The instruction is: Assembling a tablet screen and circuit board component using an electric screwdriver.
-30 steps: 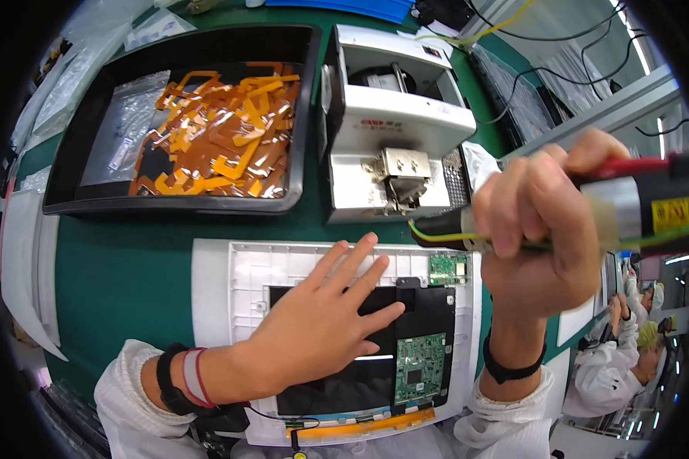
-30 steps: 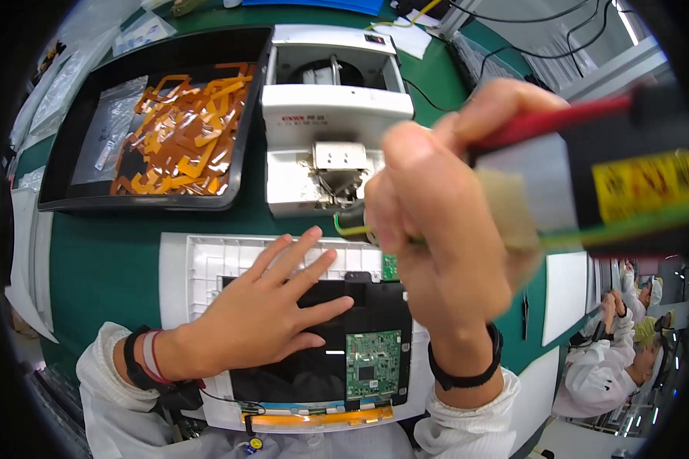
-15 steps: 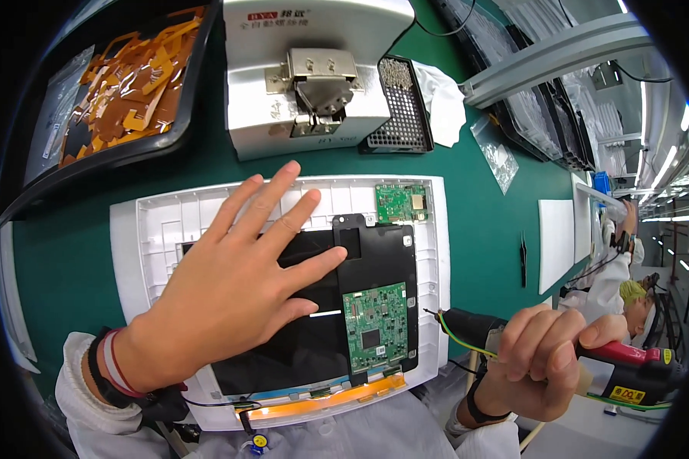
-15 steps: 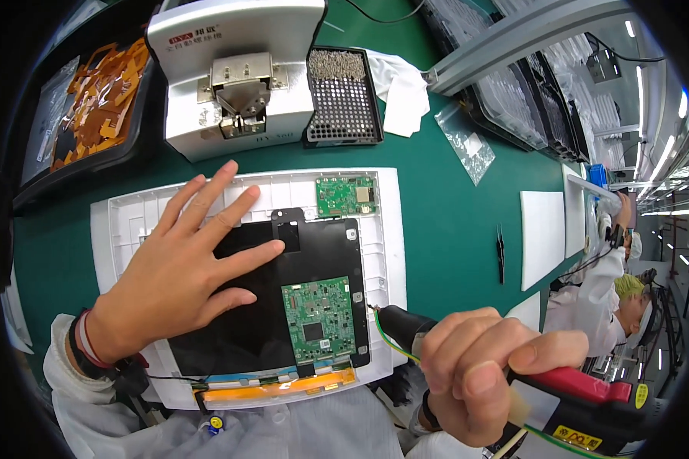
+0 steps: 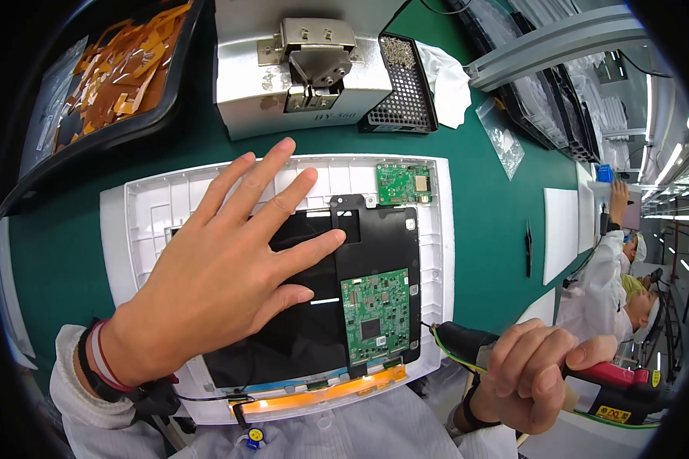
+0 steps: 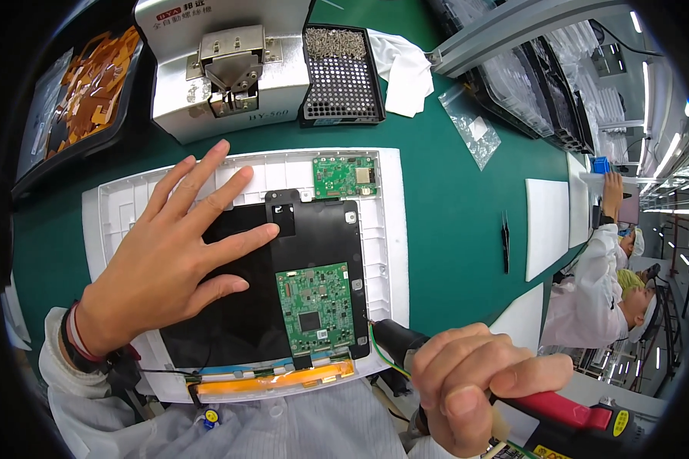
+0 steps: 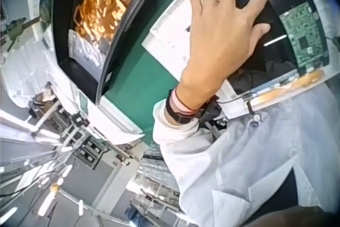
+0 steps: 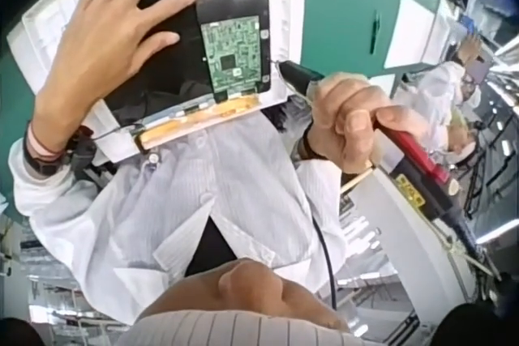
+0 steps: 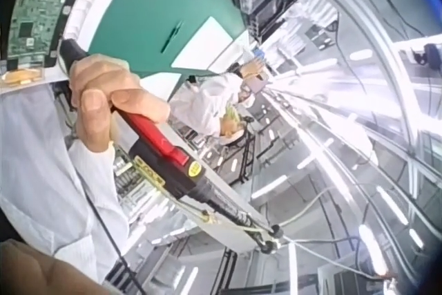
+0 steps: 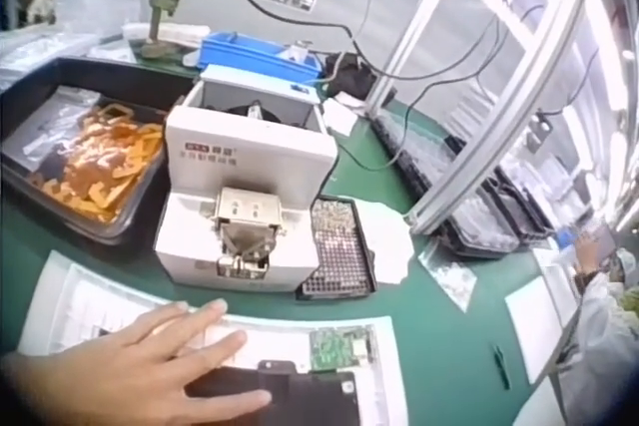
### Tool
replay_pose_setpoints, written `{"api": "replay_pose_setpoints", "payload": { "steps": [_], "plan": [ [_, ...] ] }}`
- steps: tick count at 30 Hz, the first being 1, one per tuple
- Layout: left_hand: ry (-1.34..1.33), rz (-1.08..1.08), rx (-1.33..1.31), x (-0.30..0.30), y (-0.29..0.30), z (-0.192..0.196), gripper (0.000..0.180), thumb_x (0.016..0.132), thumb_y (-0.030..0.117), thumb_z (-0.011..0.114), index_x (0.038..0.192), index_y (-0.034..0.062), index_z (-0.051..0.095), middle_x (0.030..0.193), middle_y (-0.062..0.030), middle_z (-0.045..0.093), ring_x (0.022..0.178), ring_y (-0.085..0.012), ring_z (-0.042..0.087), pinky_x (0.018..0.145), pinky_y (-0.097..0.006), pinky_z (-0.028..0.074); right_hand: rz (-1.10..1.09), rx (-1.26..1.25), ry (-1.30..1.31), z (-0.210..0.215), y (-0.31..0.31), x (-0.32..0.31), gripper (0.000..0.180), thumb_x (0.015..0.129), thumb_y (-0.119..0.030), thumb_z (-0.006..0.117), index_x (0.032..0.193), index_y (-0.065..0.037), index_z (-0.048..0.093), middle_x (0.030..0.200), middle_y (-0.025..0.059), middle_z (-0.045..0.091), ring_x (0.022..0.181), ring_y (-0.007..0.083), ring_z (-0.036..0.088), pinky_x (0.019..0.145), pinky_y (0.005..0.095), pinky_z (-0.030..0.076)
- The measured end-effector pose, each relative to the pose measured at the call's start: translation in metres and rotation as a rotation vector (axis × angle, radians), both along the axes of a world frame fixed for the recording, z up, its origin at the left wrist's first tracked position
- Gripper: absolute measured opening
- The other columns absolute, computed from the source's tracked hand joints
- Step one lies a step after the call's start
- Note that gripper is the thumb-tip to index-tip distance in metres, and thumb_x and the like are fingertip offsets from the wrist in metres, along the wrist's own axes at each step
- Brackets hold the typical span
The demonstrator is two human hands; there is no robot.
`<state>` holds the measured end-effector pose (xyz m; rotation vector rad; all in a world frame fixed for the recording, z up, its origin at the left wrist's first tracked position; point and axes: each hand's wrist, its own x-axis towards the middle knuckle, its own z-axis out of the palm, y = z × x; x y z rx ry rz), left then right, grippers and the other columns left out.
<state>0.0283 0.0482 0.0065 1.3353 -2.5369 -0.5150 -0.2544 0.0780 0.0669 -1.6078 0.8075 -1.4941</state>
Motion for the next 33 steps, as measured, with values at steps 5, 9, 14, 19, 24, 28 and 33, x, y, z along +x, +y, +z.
{"api": "replay_pose_setpoints", "payload": {
  "steps": [5, 9, 14, 19, 24, 28, 33],
  "plan": [
    [0.004, -0.002, 0.002, 0.001, 0.0, 0.0, 0.056, 0.079, 0.036, 0.081, 0.132, 0.023, 0.07, 0.16, -0.0173, 0.041, 0.154, -0.0445, 0.024, 0.123, -0.061, 0.026, 0.064, 0.006, 0.006, -0.003, -0.002, 0.0, 0.027, 0.094, 0.0, 0.056, 0.103, -0.011, 0.033, 0.064, 0.0019, 0.047, 0.042, 0.0115, 0.047, 0.04, 0.0253, 0.045],
    [0.0, -0.007, -0.002, 0.0, 0.001, 0.001, 0.056, 0.079, 0.036, 0.081, 0.133, 0.0227, 0.069, 0.16, -0.0174, 0.04, 0.154, -0.0448, 0.024, 0.122, -0.061, 0.026, 0.053, 0.013, -0.019, -0.006, 0.0, 0.0, 0.027, 0.094, 0.001, 0.056, 0.103, -0.011, 0.033, 0.064, 0.0015, 0.046, 0.042, 0.0114, 0.047, 0.04, 0.0251, 0.045],
    [-0.005, -0.004, 0.004, -0.001, 0.001, 0.0, 0.057, 0.079, 0.036, 0.081, 0.133, 0.0228, 0.069, 0.16, -0.0174, 0.04, 0.154, -0.045, 0.024, 0.122, -0.061, 0.026, 0.03, 0.029, -0.008, -0.008, 0.001, -0.001, 0.028, 0.094, -0.003, 0.059, 0.102, -0.011, 0.033, 0.063, 0.0023, 0.047, 0.042, 0.0118, 0.048, 0.039, 0.0252, 0.045],
    [0.0, -0.003, 0.009, 0.0, -0.001, 0.0, 0.056, 0.079, 0.035, 0.081, 0.132, 0.023, 0.069, 0.16, -0.0173, 0.04, 0.154, -0.0447, 0.024, 0.123, -0.06, 0.026, -0.025, 0.016, -0.004, -0.01, 0.003, 0.005, 0.03, 0.094, -0.005, 0.062, 0.102, -0.013, 0.034, 0.063, 0.0026, 0.047, 0.042, 0.0121, 0.048, 0.039, 0.0247, 0.045],
    [0.022, 0.002, 0.01, 0.003, -0.003, 0.0, 0.054, 0.079, 0.034, 0.082, 0.131, 0.0232, 0.071, 0.16, -0.0166, 0.041, 0.154, -0.0441, 0.025, 0.123, -0.06, 0.026, -0.025, 0.01, -0.002, -0.012, 0.003, 0.007, 0.031, 0.093, -0.005, 0.063, 0.101, -0.013, 0.035, 0.063, 0.0029, 0.049, 0.042, 0.0122, 0.049, 0.039, 0.0248, 0.045],
    [0.011, 0.002, -0.003, 0.006, -0.001, 0.004, 0.055, 0.079, 0.034, 0.082, 0.131, 0.023, 0.07, 0.16, -0.0175, 0.04, 0.154, -0.045, 0.025, 0.122, -0.06, 0.027, -0.047, -0.007, -0.041, -0.011, 0.004, 0.009, 0.031, 0.092, -0.004, 0.064, 0.101, -0.013, 0.035, 0.063, 0.0031, 0.049, 0.041, 0.0124, 0.047, 0.039, 0.0252, 0.044],
    [0.037, -0.032, -0.039, 0.005, -0.001, -0.003, 0.056, 0.084, 0.041, 0.078, 0.136, 0.0248, 0.066, 0.158, -0.0203, 0.041, 0.151, -0.048, 0.028, 0.12, -0.062, 0.029, 0.093, 0.155, -0.024, 0.003, -0.005, 0.008, 0.028, 0.093, -0.002, 0.062, 0.103, -0.009, 0.036, 0.063, 0.0028, 0.046, 0.044, 0.0123, 0.045, 0.039, 0.0266, 0.041]
  ]
}}
